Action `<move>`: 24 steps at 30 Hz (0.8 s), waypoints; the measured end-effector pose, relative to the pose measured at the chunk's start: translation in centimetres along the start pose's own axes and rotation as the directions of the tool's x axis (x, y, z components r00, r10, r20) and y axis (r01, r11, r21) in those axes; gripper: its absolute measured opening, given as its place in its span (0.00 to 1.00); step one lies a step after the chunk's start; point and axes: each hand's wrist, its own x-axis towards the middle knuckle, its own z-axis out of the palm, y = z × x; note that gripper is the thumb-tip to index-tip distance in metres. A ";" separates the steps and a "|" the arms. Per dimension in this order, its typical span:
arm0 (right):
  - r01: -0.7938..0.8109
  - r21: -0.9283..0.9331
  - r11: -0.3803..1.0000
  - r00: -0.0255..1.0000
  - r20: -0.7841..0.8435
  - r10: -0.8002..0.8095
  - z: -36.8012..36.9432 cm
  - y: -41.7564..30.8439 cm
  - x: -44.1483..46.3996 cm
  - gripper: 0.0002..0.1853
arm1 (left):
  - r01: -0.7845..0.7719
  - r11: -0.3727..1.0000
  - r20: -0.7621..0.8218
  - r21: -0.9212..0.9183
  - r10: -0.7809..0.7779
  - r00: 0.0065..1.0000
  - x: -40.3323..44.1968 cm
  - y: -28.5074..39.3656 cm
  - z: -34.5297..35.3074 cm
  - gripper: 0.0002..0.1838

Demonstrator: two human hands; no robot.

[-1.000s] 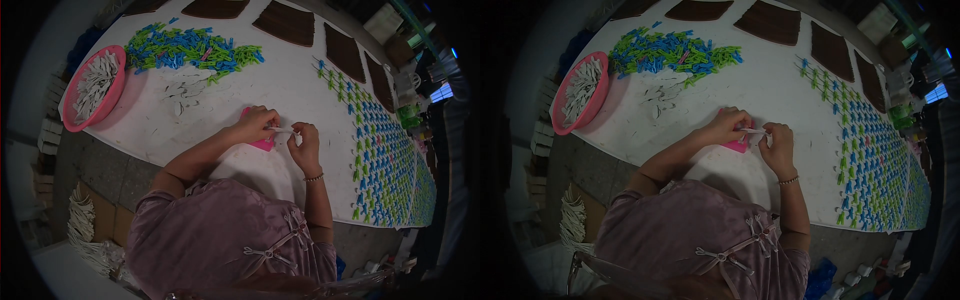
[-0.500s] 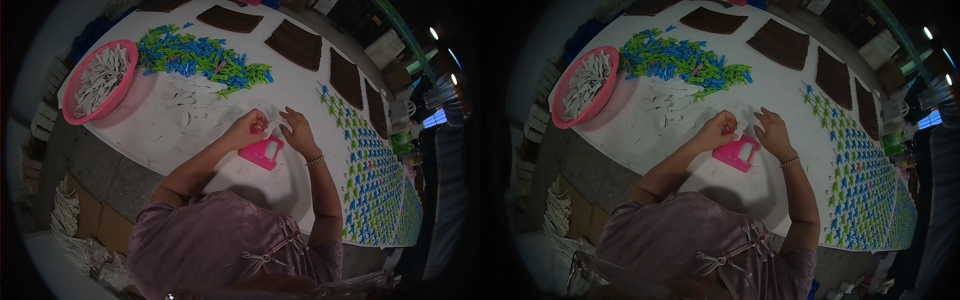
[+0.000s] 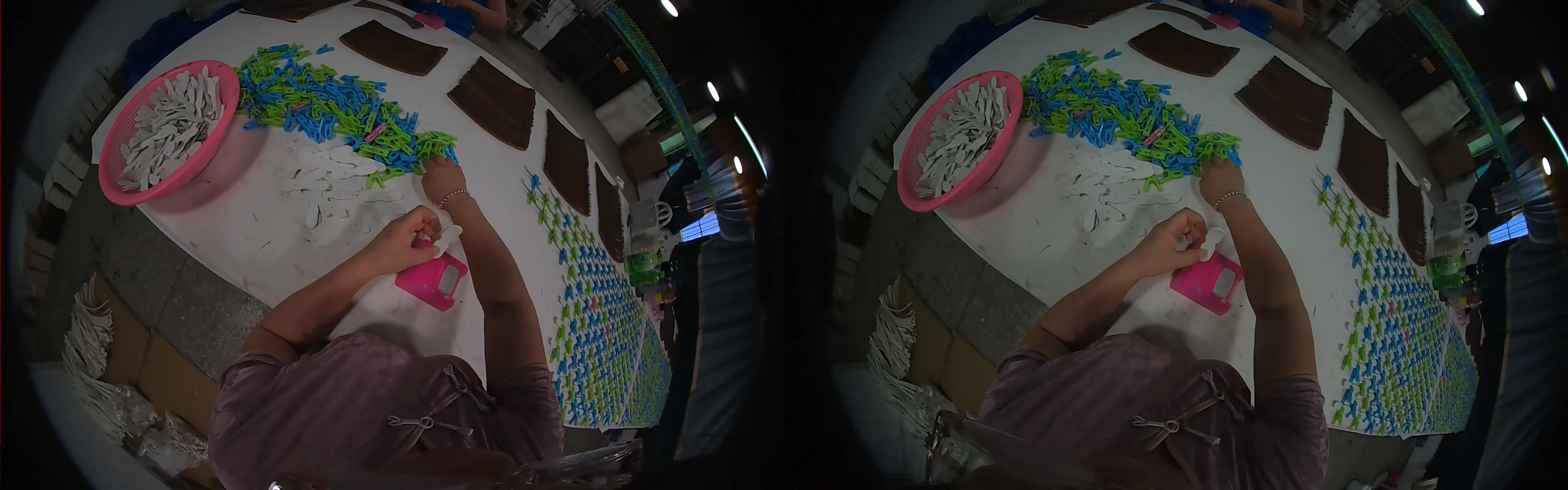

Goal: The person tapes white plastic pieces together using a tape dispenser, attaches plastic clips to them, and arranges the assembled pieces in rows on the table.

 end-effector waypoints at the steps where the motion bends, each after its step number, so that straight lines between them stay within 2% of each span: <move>1: 0.000 -0.002 1.000 1.000 -0.001 0.000 0.2 0.2 0.1 0.15 | -0.002 1.000 0.000 0.000 0.002 1.000 0.0 -0.1 0.0 0.18; 4: -0.075 0.059 0.995 0.995 -0.059 0.079 -1.0 0.4 -0.5 0.12 | 0.005 1.000 0.012 0.006 -0.005 1.000 0.2 -0.8 -0.2 0.18; 6: -0.104 0.235 0.966 0.964 -0.215 0.156 -3.1 0.4 -2.7 0.10 | 0.048 0.988 0.036 -0.149 -0.043 0.998 0.3 -1.2 -0.3 0.18; 7: -0.115 0.237 0.965 0.963 -0.211 0.166 -3.9 0.4 -3.9 0.10 | 0.055 0.987 0.046 -0.151 -0.049 0.998 0.3 -0.9 -0.2 0.18; 9: -0.173 0.322 0.931 0.900 -0.332 0.282 -5.3 0.5 -6.9 0.13 | 0.189 0.929 0.065 -0.319 -0.178 0.982 0.2 -0.4 -0.2 0.17; 10: -0.187 0.326 0.927 0.898 -0.325 0.296 -6.1 0.5 -8.5 0.13 | 0.202 0.926 0.077 -0.319 -0.187 0.979 0.2 -0.6 -0.1 0.17; 12: -0.196 0.640 0.743 0.853 -0.263 0.451 -7.7 0.2 -11.9 0.11 | 0.243 0.894 0.127 -0.377 -0.210 0.969 0.2 -0.9 0.0 0.17; 13: -0.209 0.644 0.736 0.846 -0.258 0.466 -8.3 0.0 -13.6 0.11 | 0.256 0.892 0.141 -0.373 -0.218 0.966 0.2 -1.0 0.1 0.17; 15: -0.192 0.840 0.508 0.842 -0.126 0.525 -9.3 -0.6 -17.1 0.11 | 0.267 0.895 0.166 -0.356 -0.221 0.961 0.2 -1.1 0.3 0.17; 16: -0.202 0.842 0.500 0.833 -0.121 0.540 -9.7 -1.3 -18.7 0.11 | 0.280 0.893 0.181 -0.352 -0.229 0.956 0.1 -1.3 0.4 0.17; 18: -0.126 0.937 0.325 0.823 -0.084 0.562 -10.3 -2.6 -21.3 0.13 | 0.271 0.912 0.205 -0.309 -0.214 0.955 0.1 -1.6 0.4 0.19; 24: -0.134 0.918 0.374 0.829 -0.103 0.549 -10.7 -5.1 -24.1 0.13 | 0.291 0.924 0.246 -0.246 -0.231 0.941 -0.1 -1.0 1.0 0.17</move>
